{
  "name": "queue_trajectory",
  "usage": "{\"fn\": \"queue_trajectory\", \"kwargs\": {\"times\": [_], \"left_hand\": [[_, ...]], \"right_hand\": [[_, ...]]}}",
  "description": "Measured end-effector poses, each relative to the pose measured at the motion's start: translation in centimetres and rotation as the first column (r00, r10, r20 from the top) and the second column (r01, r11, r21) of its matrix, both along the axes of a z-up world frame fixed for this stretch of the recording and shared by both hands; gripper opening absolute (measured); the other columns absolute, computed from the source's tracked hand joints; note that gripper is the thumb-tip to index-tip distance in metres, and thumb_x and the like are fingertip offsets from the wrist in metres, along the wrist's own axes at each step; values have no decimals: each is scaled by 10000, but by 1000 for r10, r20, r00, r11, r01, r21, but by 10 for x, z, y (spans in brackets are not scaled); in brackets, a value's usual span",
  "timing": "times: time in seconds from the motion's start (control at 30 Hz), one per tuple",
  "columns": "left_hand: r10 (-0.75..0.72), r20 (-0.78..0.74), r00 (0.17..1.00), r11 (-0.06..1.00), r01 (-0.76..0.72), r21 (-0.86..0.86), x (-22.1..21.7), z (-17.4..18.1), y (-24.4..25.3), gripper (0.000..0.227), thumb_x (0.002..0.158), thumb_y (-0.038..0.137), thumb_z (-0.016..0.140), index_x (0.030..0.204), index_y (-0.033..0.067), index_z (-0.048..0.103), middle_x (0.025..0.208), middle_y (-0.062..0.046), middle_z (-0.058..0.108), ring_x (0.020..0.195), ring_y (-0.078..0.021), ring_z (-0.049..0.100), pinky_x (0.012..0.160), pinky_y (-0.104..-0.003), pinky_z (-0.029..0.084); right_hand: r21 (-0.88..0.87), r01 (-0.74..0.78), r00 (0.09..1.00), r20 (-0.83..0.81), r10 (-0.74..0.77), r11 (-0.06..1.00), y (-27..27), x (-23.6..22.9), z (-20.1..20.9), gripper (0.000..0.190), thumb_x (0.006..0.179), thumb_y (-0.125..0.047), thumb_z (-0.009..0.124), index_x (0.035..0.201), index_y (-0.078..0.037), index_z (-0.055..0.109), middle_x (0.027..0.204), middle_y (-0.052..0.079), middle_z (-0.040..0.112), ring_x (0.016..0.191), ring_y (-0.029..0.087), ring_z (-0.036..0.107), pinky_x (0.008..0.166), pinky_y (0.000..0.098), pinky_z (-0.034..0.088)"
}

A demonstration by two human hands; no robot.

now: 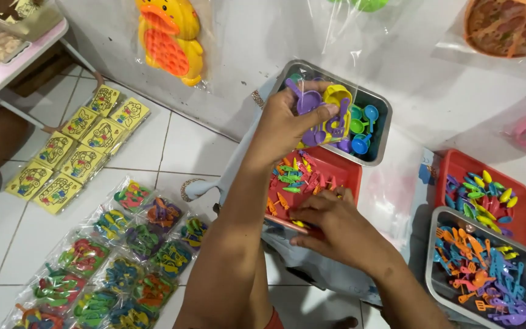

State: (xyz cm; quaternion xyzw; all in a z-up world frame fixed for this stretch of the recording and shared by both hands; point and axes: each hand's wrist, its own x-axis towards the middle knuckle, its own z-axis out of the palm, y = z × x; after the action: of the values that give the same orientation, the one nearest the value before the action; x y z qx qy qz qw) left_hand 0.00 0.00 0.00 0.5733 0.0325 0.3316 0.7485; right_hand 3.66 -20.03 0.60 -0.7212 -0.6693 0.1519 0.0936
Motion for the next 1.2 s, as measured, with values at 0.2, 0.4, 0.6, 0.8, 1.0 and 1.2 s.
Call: {"fn": "queue_trajectory", "kwargs": {"times": [0.2, 0.4, 0.6, 0.8, 1.0, 1.2], "left_hand": [[6, -20, 1000, 999, -5, 52, -2, 0, -3, 404, 895, 144, 791, 1259, 26, 663, 1138, -291, 707, 1058, -439, 712, 925, -502, 587], [-4, -2, 1000, 1000, 4, 15, 10, -12, -8, 431, 848, 150, 834, 1244, 44, 699, 1118, -211, 731, 1075, -295, 694, 922, -410, 575], [-19, -16, 1000, 999, 20, 46, 22, -16, -21, 450, 821, 150, 848, 1237, 51, 709, 1105, -178, 740, 1058, -245, 691, 922, -385, 574], [-107, -70, 992, 994, 109, 25, 42, -13, -46, 462, 798, 151, 860, 1221, 32, 719, 1064, -156, 750, 983, -203, 687, 879, -355, 582], [-183, -252, 950, 979, 199, 37, 51, 11, -91, 407, 782, 74, 774, 1174, -8, 701, 947, -132, 762, 757, -160, 723, 692, -261, 608], [-336, -256, 906, 918, 376, 128, 64, 11, -145, 389, 791, 64, 787, 1171, 21, 715, 971, -102, 771, 790, -149, 721, 727, -263, 600]], "right_hand": [[115, 43, 993, -118, -30, 992, -9, 6, -14, 210, 831, -335, 827, 977, -186, 803, 940, -16, 790, 968, 220, 710, 997, 438, 362], [181, 215, 805, -589, -69, 960, -28, 26, -29, 134, 780, -141, 871, 904, -93, 869, 864, 104, 855, 732, 263, 797, 685, 389, 580], [484, 329, 827, -562, -1, 811, -43, 49, -37, 156, 727, -154, 904, 877, -123, 874, 753, 25, 662, 580, 116, 551, 550, 270, 467], [584, 513, 830, -525, -189, 629, -95, 100, 2, 136, 741, -76, 849, 876, -80, 837, 481, 61, 641, 386, 118, 539, 413, 234, 444], [605, 735, 676, -689, -262, 304, -144, 140, 50, 144, 977, 62, 575, 1058, 69, 693, 901, 117, 681, 694, 152, 600, 676, 235, 528], [717, 650, 759, -597, -258, 252, -188, 143, 82, 178, 987, 118, 683, 1153, 54, 671, 1026, 131, 702, 833, 171, 670, 818, 236, 585]]}}
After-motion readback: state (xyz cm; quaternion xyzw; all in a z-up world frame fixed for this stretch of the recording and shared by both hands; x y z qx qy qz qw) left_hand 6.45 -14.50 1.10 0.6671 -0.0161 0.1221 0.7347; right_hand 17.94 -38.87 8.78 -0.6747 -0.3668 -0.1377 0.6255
